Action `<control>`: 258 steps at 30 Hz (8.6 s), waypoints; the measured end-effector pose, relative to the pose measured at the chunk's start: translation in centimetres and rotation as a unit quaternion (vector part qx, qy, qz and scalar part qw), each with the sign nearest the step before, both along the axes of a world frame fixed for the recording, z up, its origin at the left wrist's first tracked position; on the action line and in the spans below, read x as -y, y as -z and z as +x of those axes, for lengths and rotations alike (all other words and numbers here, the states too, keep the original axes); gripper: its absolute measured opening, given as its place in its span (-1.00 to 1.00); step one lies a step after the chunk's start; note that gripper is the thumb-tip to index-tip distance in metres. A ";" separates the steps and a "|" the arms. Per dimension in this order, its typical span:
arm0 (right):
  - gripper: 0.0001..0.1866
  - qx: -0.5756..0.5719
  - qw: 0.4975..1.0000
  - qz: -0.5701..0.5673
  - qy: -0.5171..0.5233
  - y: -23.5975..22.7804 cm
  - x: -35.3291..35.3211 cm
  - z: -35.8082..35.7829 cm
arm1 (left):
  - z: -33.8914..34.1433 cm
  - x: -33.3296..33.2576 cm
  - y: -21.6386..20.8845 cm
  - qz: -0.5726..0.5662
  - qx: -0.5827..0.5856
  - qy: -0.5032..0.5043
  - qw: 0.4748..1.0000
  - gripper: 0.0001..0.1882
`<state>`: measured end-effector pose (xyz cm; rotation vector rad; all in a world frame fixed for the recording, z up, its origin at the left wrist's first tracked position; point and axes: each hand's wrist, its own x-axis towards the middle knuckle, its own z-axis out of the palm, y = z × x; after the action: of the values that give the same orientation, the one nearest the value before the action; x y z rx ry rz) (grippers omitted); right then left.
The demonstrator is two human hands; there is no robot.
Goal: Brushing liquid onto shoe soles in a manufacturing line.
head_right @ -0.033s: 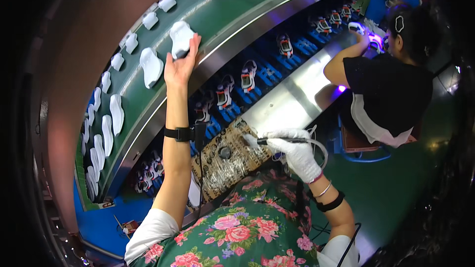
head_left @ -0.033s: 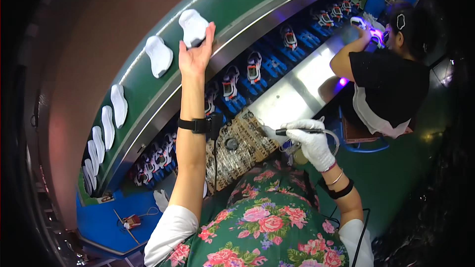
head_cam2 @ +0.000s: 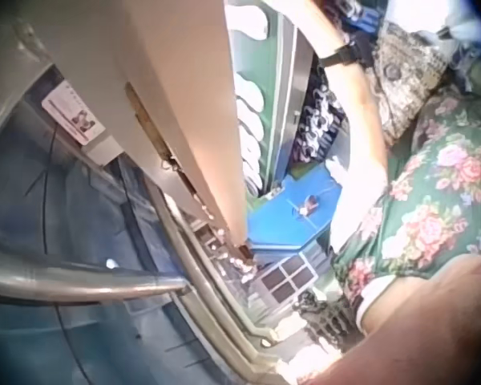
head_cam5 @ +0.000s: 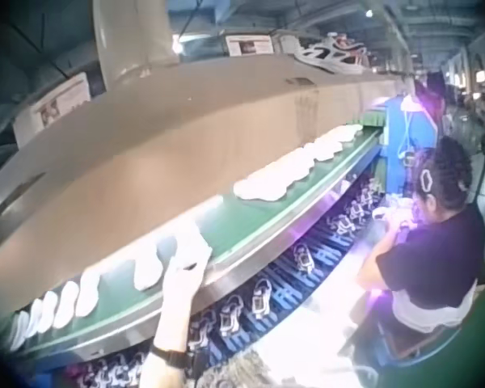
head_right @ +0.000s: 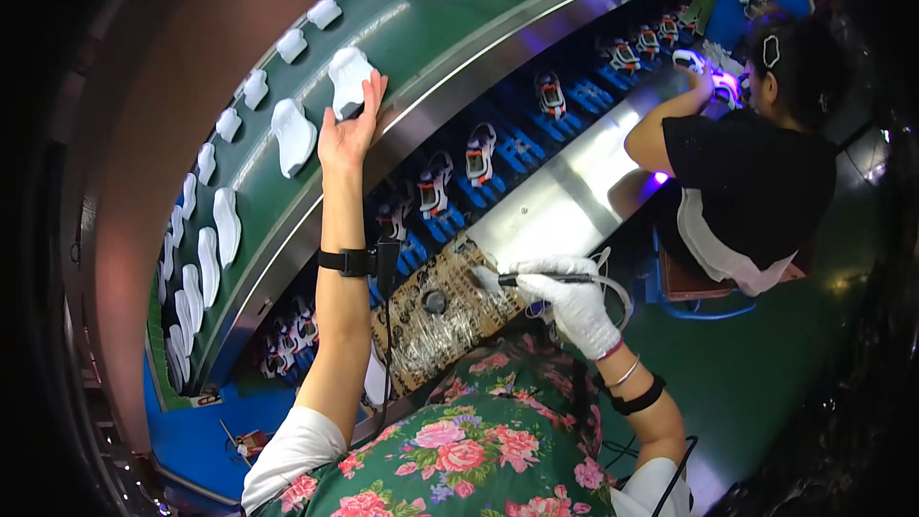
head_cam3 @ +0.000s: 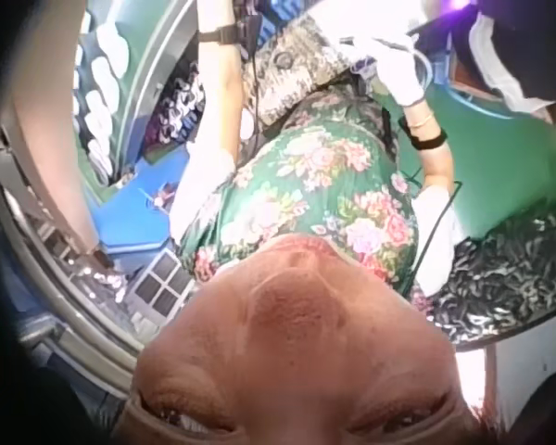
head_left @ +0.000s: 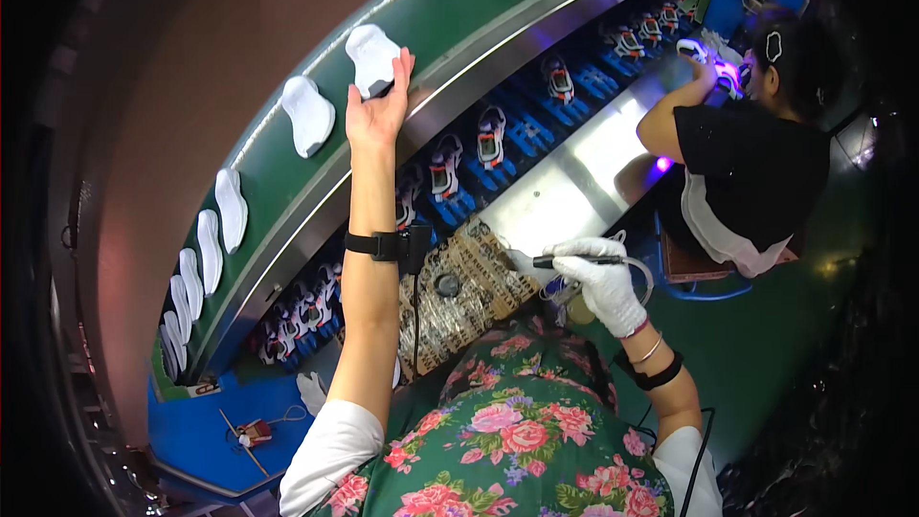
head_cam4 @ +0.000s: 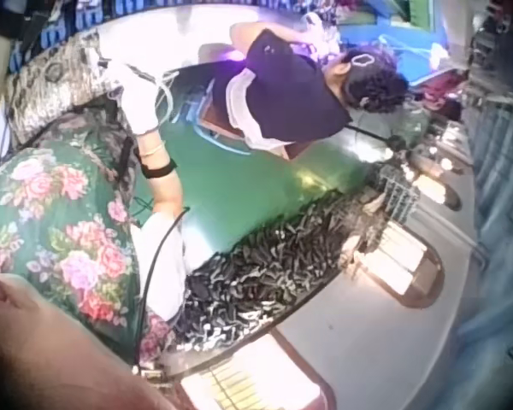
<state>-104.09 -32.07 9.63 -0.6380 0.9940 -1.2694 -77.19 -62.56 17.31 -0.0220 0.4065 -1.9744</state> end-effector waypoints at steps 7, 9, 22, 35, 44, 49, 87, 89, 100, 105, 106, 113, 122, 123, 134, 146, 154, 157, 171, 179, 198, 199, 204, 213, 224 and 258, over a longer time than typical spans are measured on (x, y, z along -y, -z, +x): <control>-0.79 -0.014 1.000 0.005 -0.007 1.5 1.0 -0.9 | -1.6 1.9 0.4 -0.081 0.104 -0.124 0.984 -0.07; -0.79 -0.002 1.000 0.010 0.001 2.0 1.0 -1.7 | -4.1 0.1 0.4 -0.062 0.142 -0.074 0.985 -0.01; -0.83 0.045 0.995 0.035 0.078 2.6 2.3 -4.3 | -22.4 9.3 1.3 -0.316 0.876 -0.115 0.345 -0.07; -0.83 0.045 0.993 0.059 0.095 3.0 0.4 -6.7 | -20.7 15.7 3.0 -0.224 0.726 -0.256 0.597 -0.66; -0.85 0.076 0.992 0.022 0.102 1.6 1.9 -6.5 | -11.0 -8.1 0.1 -0.258 0.474 -0.060 0.840 -0.21; -0.83 0.148 0.982 -0.013 0.113 -1.9 3.0 -5.7 | -4.7 -16.7 6.2 -0.235 0.320 0.112 0.911 -0.34; -0.75 -0.406 0.779 -0.475 0.044 -6.4 2.5 6.0 | -4.7 -27.9 6.9 -0.153 0.211 0.063 0.963 -0.05; -0.75 -0.355 0.810 -0.467 -0.009 -7.4 2.5 5.1 | -3.8 -28.0 8.3 -0.140 0.197 0.035 0.970 -0.05; -0.81 -0.273 0.838 -0.463 -0.097 -7.5 2.4 4.8 | -3.7 -27.3 7.0 -0.233 0.190 0.021 0.954 -0.05; -0.79 -0.335 0.803 -0.493 -0.032 -5.5 2.7 4.5 | -4.9 -27.4 3.9 0.011 0.465 -0.005 0.885 0.00; -0.79 -0.379 0.753 -0.536 -0.040 -5.2 2.2 4.8 | -4.0 -27.3 5.0 0.015 0.466 -0.003 0.884 0.00; -0.79 -0.271 0.826 -0.482 -0.109 -5.4 3.0 4.5 | -2.0 -26.4 5.9 -0.156 0.419 0.012 0.894 0.05; -0.75 -0.284 0.819 -0.489 -0.102 -5.3 1.9 4.7 | -0.8 -26.2 6.9 -0.116 0.348 0.014 0.930 0.06; -0.74 -0.311 0.800 -0.502 -0.100 -5.0 1.6 4.8 | -1.3 -26.0 6.1 -0.115 0.402 0.008 0.909 0.04; -0.74 -0.348 0.739 -0.559 -0.146 -3.9 0.4 5.2 | 0.5 -24.7 6.8 -0.155 0.297 0.145 0.931 0.09; -0.72 -0.362 0.725 -0.548 -0.207 -4.2 0.0 5.2 | 1.5 -23.7 8.0 -0.172 0.307 0.336 0.874 0.12; -0.84 -0.120 0.962 -0.181 -0.165 -4.6 1.3 3.6 | 0.3 -25.4 9.7 -0.025 0.383 0.166 0.908 -0.12; -0.79 -0.227 0.932 -0.262 -0.107 -4.4 3.0 3.4 | -1.3 -27.4 10.4 -0.062 0.429 0.095 0.896 -0.36; -0.75 -0.297 0.851 -0.428 -0.073 -4.7 2.4 3.3 | -1.3 -30.4 8.2 0.055 0.286 0.076 0.954 -0.37; -0.79 -0.341 0.849 -0.403 -0.018 -6.6 4.1 2.5 | -4.9 -28.6 6.6 0.042 0.233 0.064 0.969 -0.20; -0.76 -0.330 0.843 -0.425 0.007 -7.4 5.4 3.1 | -5.3 -29.3 9.0 -0.035 0.252 0.035 0.966 -0.26; -0.73 -0.349 0.822 -0.450 -0.002 -7.6 5.3 2.8 | -5.0 -29.3 8.8 -0.044 0.258 0.039 0.964 -0.25; -0.74 -0.374 0.771 -0.514 -0.029 -6.0 4.3 3.8 | -6.1 -26.9 7.4 -0.088 0.272 0.063 0.956 -0.20; -0.77 -0.337 0.812 -0.475 -0.035 -4.0 3.9 4.7 | -6.2 -24.9 7.1 -0.092 0.223 0.010 0.970 -0.13; -0.75 -0.317 0.798 -0.509 -0.057 -4.2 3.1 3.8 | -5.2 -24.5 7.4 -0.081 0.186 0.023 0.979 -0.13; -0.86 -0.174 0.909 -0.330 -0.187 -4.1 3.6 2.1 | -1.6 -20.5 7.4 -0.261 0.221 0.200 0.918 -0.04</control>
<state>-101.98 -35.68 13.69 -1.5491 0.6534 -1.1520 -78.78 -42.05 9.96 0.1794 -0.4527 -2.3567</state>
